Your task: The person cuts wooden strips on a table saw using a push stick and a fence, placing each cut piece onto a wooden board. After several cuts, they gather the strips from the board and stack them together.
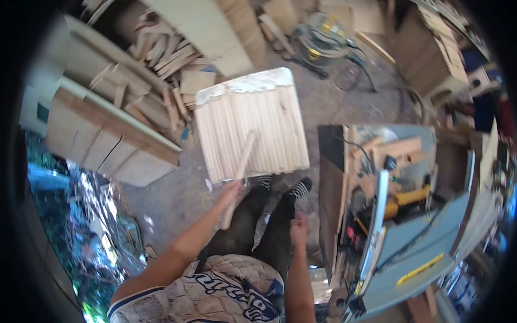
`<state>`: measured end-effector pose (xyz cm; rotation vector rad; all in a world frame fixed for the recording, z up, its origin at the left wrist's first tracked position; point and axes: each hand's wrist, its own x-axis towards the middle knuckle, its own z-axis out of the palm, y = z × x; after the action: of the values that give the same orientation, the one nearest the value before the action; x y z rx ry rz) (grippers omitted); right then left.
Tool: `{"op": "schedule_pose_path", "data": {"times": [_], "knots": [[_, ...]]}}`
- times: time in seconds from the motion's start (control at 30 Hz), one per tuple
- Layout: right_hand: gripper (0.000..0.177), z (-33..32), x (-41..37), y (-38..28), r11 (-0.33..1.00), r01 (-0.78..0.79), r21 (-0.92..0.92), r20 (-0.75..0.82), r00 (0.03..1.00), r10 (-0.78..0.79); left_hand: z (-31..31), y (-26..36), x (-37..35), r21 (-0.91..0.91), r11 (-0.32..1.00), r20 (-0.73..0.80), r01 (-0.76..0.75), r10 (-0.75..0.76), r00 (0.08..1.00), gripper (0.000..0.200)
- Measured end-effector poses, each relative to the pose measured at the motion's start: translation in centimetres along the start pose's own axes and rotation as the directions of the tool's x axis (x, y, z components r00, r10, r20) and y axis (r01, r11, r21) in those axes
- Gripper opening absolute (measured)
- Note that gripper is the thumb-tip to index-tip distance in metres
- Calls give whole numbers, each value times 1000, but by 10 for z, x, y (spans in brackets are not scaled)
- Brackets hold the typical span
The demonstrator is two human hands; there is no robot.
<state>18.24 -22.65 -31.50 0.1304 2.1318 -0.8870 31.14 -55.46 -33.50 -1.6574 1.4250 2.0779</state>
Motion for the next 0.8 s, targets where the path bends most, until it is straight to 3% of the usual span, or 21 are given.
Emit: {"op": "schedule_pose_path", "data": {"times": [0.03,0.07,0.13,0.17,0.23,0.27,0.3,0.33,0.37,0.43,0.5,0.53,0.6,0.63,0.7,0.73,0.8], "knots": [[54,31,-4,-29,992,84,95,133,986,-96,13,-19,21,-57,997,-4,-44,44,999,39],[56,62,-3,-52,970,150,193,252,948,-196,32,6,13,-77,996,0,-41,41,999,38],[59,114,5,-107,930,218,297,191,940,-282,51,5,31,-182,980,71,-79,93,993,44],[59,122,13,-140,931,230,283,215,931,-295,53,11,34,-134,980,58,-148,157,986,44],[65,146,31,-185,858,490,-152,258,858,-444,50,14,54,-181,937,-48,-298,294,955,48],[60,164,43,-189,857,461,-231,214,883,-418,36,16,65,-195,933,-64,-302,295,953,48],[60,181,59,-190,848,471,-241,228,877,-423,22,23,78,-23,949,-57,-313,311,949,46],[54,196,76,-191,785,552,-281,179,834,-522,8,29,90,147,938,-46,-314,323,945,44],[49,209,92,-192,715,620,-323,134,778,-614,-7,34,101,130,942,-55,-310,319,946,44],[42,234,117,-204,714,606,-351,125,786,-605,-46,37,125,238,857,-339,-457,514,788,38],[43,259,143,-211,717,585,-380,98,796,-597,-83,29,148,452,820,-586,-352,571,575,41],[43,274,152,-212,718,581,-383,103,800,-592,-102,22,161,449,824,-588,-346,564,580,41],[46,298,166,-211,732,571,-370,68,803,-592,-132,6,180,539,818,-741,-200,573,348,51],[48,308,169,-213,738,567,-365,54,805,-591,-144,-2,189,532,825,-747,-189,563,355,51],[48,325,164,-225,727,534,-432,62,821,-567,-160,-20,203,329,916,-702,-230,400,589,61],[49,334,160,-222,711,498,-496,63,838,-543,-166,-37,206,318,924,-701,-212,380,604,61],[49,342,162,-219,716,490,-498,80,847,-525,-172,-43,213,62,952,-516,-299,287,807,65]]}}
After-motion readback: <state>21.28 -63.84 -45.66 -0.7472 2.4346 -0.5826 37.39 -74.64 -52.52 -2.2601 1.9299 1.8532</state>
